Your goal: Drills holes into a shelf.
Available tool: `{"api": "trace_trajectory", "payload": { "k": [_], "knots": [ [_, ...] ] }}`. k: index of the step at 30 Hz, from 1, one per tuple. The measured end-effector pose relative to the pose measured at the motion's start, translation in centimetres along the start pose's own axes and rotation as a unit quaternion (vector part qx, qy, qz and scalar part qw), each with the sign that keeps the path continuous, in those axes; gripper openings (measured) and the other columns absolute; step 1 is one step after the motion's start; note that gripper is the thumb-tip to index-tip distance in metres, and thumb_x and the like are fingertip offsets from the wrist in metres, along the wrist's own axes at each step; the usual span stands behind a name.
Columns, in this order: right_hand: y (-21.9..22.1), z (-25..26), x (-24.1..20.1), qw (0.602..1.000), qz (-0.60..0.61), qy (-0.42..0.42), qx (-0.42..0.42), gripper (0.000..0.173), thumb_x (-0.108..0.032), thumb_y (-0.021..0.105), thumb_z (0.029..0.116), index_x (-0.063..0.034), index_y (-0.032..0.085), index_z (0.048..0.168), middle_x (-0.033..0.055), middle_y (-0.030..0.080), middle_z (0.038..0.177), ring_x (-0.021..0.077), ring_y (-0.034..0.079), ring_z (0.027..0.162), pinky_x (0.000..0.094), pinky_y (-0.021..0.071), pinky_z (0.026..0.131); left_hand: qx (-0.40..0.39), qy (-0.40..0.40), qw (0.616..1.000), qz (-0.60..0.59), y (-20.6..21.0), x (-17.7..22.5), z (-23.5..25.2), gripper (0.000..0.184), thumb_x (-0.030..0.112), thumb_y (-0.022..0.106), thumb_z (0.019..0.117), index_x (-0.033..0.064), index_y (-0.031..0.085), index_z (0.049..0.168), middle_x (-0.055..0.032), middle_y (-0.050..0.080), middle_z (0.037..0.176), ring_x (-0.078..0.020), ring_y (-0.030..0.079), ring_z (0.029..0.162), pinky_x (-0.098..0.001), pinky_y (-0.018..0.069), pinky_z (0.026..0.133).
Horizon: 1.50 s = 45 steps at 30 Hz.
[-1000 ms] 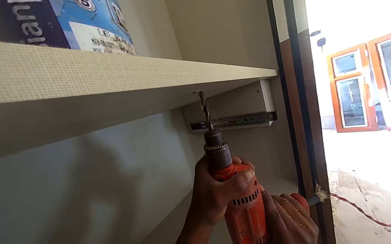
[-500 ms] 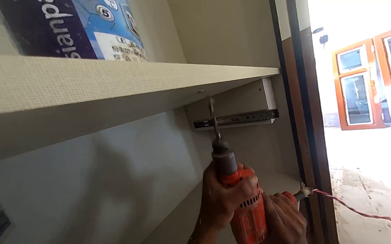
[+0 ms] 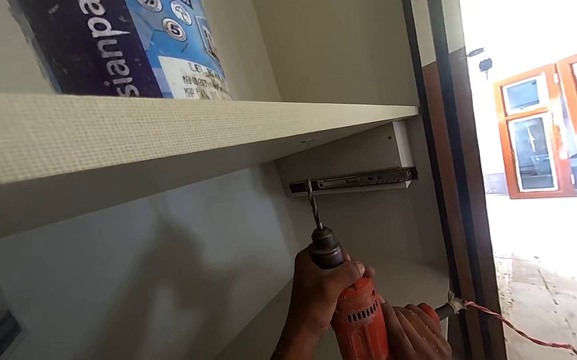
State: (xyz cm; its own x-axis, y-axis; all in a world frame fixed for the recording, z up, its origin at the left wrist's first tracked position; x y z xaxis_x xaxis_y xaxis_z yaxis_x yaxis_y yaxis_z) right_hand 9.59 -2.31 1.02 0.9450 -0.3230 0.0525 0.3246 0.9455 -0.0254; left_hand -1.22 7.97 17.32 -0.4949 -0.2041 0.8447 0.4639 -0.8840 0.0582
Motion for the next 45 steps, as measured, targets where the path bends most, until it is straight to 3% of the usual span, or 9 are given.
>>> {"api": "trace_trajectory", "payload": {
  "k": [3, 8, 14, 17, 19, 22, 33, 41, 45],
  "knots": [
    [-0.7, 1.6, 0.0, 1.0, -0.013, 0.003, 0.016, 0.058, -0.052, 0.054, 0.0916, -0.012, 0.058, 0.133, 0.0042, 0.071, 0.09, 0.0191, 0.064, 0.079, 0.0325, 0.0496, 0.081, 0.027, 0.018, 0.999, 0.036, 0.9, 1.5, 0.0, 0.022, 0.009, 0.077, 0.0772, -0.0035, 0.061, 0.085, -0.0224, 0.073, 0.078, -0.0293, 0.075, 0.073, -0.039, 0.0636, 0.069],
    [-1.6, 3.6, 0.2, 0.999, -0.007, 0.013, 0.04, 0.059, -0.053, 0.055, 0.0913, -0.0112, 0.059, 0.132, 0.0051, 0.071, 0.09, 0.019, 0.065, 0.079, 0.0324, 0.0506, 0.082, -0.022, 0.019, 0.999, 0.012, 1.8, 3.5, 0.6, 0.016, 0.009, 0.071, 0.082, -0.0026, 0.062, 0.089, -0.0243, 0.073, 0.082, -0.0292, 0.076, 0.076, -0.0383, 0.0627, 0.07],
    [-2.1, 4.4, 0.1, 0.999, -0.016, 0.017, 0.033, 0.059, -0.051, 0.055, 0.0905, -0.0116, 0.058, 0.134, 0.005, 0.073, 0.094, 0.0189, 0.066, 0.081, 0.0326, 0.0505, 0.083, -0.026, 0.025, 0.999, 0.01, 1.9, 4.0, 1.1, 0.019, 0.014, 0.073, 0.0815, -0.0008, 0.064, 0.09, -0.0247, 0.072, 0.083, -0.0289, 0.075, 0.075, -0.0373, 0.0616, 0.068],
    [-2.3, 4.8, 0.3, 0.999, -0.015, 0.014, 0.029, 0.061, -0.05, 0.056, 0.0899, -0.0109, 0.058, 0.136, 0.0052, 0.073, 0.093, 0.0191, 0.067, 0.081, 0.0336, 0.0515, 0.084, -0.102, 0.026, 0.994, -0.033, 1.2, 3.8, 1.3, 0.042, 0.025, 0.079, 0.0858, 0.0014, 0.061, 0.116, -0.0258, 0.073, 0.101, -0.0315, 0.075, 0.091, -0.0411, 0.0616, 0.082],
    [-2.2, 4.5, 0.1, 0.999, -0.009, 0.015, 0.033, 0.061, -0.05, 0.057, 0.0899, -0.011, 0.058, 0.137, 0.0041, 0.071, 0.086, 0.019, 0.065, 0.079, 0.0335, 0.0513, 0.084, -0.114, 0.024, 0.992, -0.048, 1.0, 3.1, 0.9, 0.053, 0.025, 0.08, 0.0849, 0.0018, 0.057, 0.127, -0.0253, 0.073, 0.103, -0.0317, 0.074, 0.093, -0.0422, 0.0612, 0.084],
    [-1.9, 4.7, 0.5, 0.999, -0.011, 0.007, 0.041, 0.061, -0.049, 0.058, 0.0903, -0.0116, 0.057, 0.139, 0.0036, 0.069, 0.083, 0.0196, 0.064, 0.077, 0.0336, 0.0509, 0.082, -0.082, 0.038, 0.995, -0.033, 1.3, 2.8, 1.2, 0.047, 0.019, 0.075, 0.0837, 0.0033, 0.059, 0.124, -0.0245, 0.073, 0.093, -0.0317, 0.075, 0.085, -0.0424, 0.0626, 0.077],
    [-2.5, 5.0, 0.2, 0.999, -0.022, 0.009, 0.033, 0.06, -0.05, 0.054, 0.0919, -0.0111, 0.058, 0.137, 0.0031, 0.068, 0.08, 0.0194, 0.063, 0.075, 0.0332, 0.0502, 0.082, -0.058, 0.044, 0.997, -0.018, 1.6, 3.5, 1.3, 0.045, 0.012, 0.074, 0.0809, 0.0047, 0.058, 0.123, -0.0243, 0.073, 0.088, -0.0321, 0.076, 0.079, -0.0418, 0.0632, 0.073],
    [-2.1, 5.0, 0.1, 0.999, -0.018, 0.017, 0.027, 0.061, -0.05, 0.057, 0.0897, -0.0111, 0.057, 0.137, 0.0042, 0.069, 0.083, 0.0198, 0.064, 0.076, 0.0342, 0.0511, 0.08, -0.049, 0.06, 0.997, -0.006, 1.4, 3.5, 1.5, 0.028, 0.014, 0.075, 0.0801, 0.0006, 0.062, 0.1, -0.0257, 0.072, 0.084, -0.032, 0.075, 0.077, -0.0411, 0.0629, 0.07],
    [-1.8, 4.9, 0.2, 0.999, -0.017, 0.016, 0.034, 0.061, -0.05, 0.058, 0.089, -0.0119, 0.057, 0.137, 0.0046, 0.072, 0.09, 0.0192, 0.066, 0.08, 0.0337, 0.0515, 0.082, -0.048, 0.06, 0.997, -0.011, 1.4, 3.3, 1.6, 0.026, 0.014, 0.075, 0.0798, 0.0006, 0.061, 0.098, -0.0253, 0.072, 0.085, -0.0315, 0.075, 0.078, -0.0407, 0.0626, 0.07]
  ]
}}
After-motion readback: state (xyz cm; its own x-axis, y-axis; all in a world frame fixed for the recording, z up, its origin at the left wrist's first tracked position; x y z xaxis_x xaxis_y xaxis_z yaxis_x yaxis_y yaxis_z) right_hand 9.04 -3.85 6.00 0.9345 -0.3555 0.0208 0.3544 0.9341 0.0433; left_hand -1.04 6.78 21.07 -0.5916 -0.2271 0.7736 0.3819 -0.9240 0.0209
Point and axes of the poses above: each hand's wrist, its own z-axis towards the middle knuckle, its own y-axis out of the palm, x = y × z, the point moved 1 cm from there along z, towards the middle knuckle
